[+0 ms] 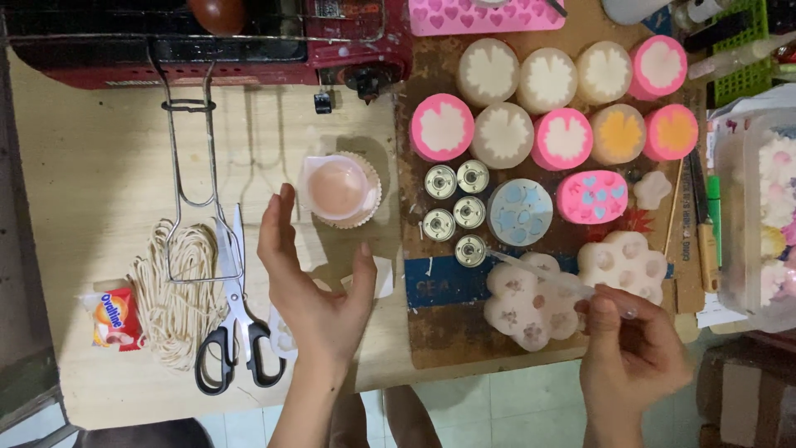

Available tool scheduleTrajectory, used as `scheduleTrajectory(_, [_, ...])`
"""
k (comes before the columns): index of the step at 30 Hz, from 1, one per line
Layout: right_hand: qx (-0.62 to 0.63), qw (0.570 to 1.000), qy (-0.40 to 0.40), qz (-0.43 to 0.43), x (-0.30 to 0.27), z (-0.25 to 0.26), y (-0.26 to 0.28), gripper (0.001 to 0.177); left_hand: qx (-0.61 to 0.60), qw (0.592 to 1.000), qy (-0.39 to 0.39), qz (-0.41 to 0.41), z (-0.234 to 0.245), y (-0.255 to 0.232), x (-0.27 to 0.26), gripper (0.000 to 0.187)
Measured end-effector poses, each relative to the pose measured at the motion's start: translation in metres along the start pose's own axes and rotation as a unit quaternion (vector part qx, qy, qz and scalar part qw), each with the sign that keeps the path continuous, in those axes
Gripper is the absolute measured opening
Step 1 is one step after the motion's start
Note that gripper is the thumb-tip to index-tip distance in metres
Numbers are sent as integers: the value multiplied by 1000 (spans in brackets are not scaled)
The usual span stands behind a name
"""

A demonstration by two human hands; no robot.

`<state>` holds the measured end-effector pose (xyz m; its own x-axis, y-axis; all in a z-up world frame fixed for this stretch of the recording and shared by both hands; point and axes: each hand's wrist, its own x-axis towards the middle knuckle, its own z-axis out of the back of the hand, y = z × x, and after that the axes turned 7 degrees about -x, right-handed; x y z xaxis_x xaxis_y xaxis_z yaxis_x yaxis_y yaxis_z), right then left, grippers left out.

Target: Mixing wax with fragrance and pouring it into flower-shaped silicone molds to create candles.

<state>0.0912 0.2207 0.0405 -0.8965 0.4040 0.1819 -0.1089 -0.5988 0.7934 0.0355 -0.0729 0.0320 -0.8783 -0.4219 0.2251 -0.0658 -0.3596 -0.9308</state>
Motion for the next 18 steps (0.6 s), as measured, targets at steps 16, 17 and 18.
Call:
scheduleTrajectory(16, [91, 990, 75, 82, 28, -103, 117, 9, -153, 986, -58, 39, 18, -13, -81, 75])
scheduleTrajectory(17, [65, 989, 80, 102, 30, -106, 120, 9, -166, 982, -70, 47, 20, -14, -84, 74])
scheduleTrajectory(18, [66, 989, 81, 104, 30, -108, 120, 9, -167, 982, -72, 46, 22, -18, -88, 74])
